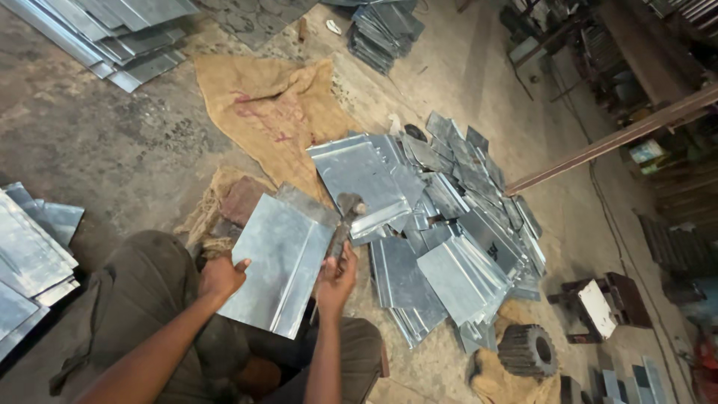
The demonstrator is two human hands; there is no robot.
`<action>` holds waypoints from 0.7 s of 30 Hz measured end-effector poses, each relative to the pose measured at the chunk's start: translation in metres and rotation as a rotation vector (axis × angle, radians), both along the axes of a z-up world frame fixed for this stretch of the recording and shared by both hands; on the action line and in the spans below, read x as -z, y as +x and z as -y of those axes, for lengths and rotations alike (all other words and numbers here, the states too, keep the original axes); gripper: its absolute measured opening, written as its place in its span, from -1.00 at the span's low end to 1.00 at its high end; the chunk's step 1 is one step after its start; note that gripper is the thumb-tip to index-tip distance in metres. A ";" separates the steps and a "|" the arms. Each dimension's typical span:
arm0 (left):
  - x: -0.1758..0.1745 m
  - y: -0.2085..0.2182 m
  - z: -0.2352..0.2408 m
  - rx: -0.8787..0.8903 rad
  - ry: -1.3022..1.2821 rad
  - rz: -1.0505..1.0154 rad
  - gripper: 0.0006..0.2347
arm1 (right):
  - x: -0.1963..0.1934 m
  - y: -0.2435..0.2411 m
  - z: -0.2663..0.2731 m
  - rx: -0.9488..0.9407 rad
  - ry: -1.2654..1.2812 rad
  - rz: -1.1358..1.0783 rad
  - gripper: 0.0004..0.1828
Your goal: The person uses a hammer to bend and shape edges on metal sheets, working on a floor area with various metal components.
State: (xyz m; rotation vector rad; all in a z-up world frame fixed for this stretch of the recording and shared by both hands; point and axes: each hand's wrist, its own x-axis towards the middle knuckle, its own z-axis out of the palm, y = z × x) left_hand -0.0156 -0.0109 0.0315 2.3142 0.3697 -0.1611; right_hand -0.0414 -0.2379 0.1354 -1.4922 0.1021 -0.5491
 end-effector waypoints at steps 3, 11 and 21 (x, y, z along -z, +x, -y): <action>0.000 0.002 -0.001 -0.004 -0.013 -0.158 -0.46 | 0.018 0.015 0.001 0.041 -0.542 0.023 -0.50; 0.029 0.004 0.001 0.030 0.092 -0.109 -0.44 | 0.009 -0.010 0.015 0.132 -0.337 -0.140 -0.58; 0.007 0.003 0.003 -0.031 0.055 -0.060 -0.47 | 0.039 0.005 0.008 0.136 -0.650 0.017 -0.54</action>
